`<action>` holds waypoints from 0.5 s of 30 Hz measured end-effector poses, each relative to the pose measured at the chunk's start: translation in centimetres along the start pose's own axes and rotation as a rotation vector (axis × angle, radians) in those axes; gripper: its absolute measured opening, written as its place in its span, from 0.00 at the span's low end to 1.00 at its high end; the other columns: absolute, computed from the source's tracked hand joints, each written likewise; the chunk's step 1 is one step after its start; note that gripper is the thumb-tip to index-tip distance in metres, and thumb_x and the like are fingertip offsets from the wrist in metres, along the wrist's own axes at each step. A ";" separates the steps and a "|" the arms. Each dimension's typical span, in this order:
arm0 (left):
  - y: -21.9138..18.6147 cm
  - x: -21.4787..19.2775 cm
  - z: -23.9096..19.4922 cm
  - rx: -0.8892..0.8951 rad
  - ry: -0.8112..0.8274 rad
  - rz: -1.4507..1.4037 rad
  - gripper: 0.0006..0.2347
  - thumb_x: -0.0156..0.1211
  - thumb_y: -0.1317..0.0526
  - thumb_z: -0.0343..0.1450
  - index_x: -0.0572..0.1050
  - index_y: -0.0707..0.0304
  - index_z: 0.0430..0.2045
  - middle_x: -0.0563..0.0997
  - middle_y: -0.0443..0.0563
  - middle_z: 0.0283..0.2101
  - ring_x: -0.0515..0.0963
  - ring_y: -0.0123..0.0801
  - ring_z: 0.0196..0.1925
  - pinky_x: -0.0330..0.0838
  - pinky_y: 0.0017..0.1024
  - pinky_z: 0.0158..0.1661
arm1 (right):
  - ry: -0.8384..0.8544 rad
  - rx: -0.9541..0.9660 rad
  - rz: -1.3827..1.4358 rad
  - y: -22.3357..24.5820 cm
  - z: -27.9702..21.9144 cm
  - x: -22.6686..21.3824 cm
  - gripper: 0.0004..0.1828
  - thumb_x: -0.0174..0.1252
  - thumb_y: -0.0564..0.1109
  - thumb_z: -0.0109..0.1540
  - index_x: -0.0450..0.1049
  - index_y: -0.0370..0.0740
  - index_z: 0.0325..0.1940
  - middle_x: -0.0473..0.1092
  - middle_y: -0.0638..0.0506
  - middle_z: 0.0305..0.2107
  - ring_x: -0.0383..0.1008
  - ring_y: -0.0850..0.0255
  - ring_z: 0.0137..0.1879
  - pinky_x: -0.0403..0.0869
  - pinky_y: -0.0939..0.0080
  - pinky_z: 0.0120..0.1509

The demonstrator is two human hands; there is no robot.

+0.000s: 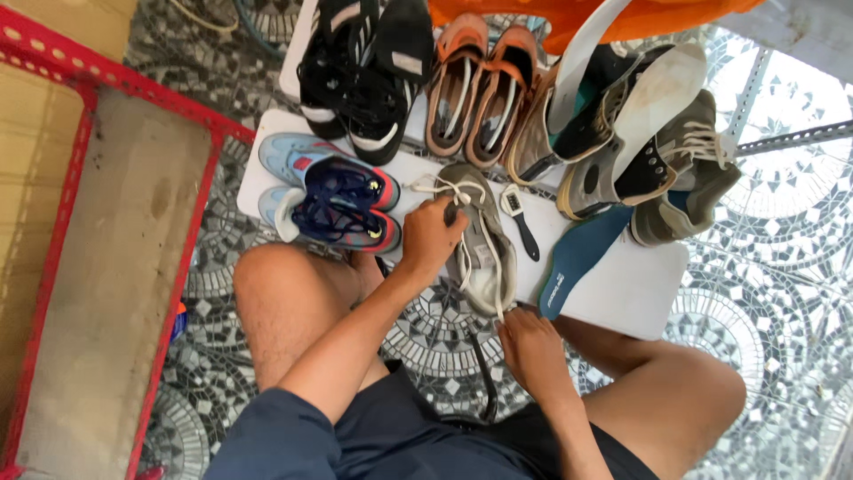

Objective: The person sits on the floor and laces a grey sneaker by threading white shoelaces through the eyelets. They pull the laces tight and tie a knot, then use a blue shoe horn to adjust the tongue and heel area of the shoe.

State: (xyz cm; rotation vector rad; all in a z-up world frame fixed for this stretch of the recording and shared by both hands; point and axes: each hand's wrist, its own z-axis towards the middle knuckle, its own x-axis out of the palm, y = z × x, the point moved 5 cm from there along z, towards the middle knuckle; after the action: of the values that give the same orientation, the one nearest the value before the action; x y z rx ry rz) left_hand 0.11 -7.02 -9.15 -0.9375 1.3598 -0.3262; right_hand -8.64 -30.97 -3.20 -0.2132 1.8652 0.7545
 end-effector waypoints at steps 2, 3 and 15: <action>0.0 0.0 0.3 0.019 0.011 -0.031 0.11 0.57 0.58 0.70 0.82 0.67 0.34 0.80 0.64 0.25 0.79 0.58 0.30 0.71 0.51 0.32 | 0.151 -0.023 0.232 0.5 -1.0 -0.1 0.24 0.48 0.50 0.72 0.56 0.43 0.22 0.60 0.48 0.16 0.61 0.51 0.24 0.61 0.50 0.35; 0.7 0.8 0.0 0.019 0.009 -0.032 0.11 0.57 0.58 0.70 0.82 0.67 0.34 0.80 0.64 0.25 0.79 0.58 0.30 0.71 0.51 0.32 | 0.151 -0.025 0.231 0.9 -2.5 -0.7 0.24 0.48 0.50 0.72 0.56 0.43 0.22 0.60 0.48 0.16 0.61 0.51 0.24 0.61 0.50 0.35; 0.7 1.8 0.4 0.022 -0.056 0.036 0.15 0.56 0.58 0.70 0.82 0.60 0.48 0.79 0.67 0.26 0.79 0.65 0.28 0.70 0.55 0.32 | 0.721 0.560 0.058 -8.6 -20.3 1.8 0.24 0.43 0.70 0.65 0.66 0.57 0.24 0.75 0.60 0.25 0.76 0.65 0.38 0.69 0.63 0.47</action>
State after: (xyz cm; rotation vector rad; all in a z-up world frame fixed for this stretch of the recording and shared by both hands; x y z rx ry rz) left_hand 0.67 -7.72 -10.89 -0.8969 1.3178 -0.2851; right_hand -21.00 -49.28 -3.43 -0.0687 2.6944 0.1548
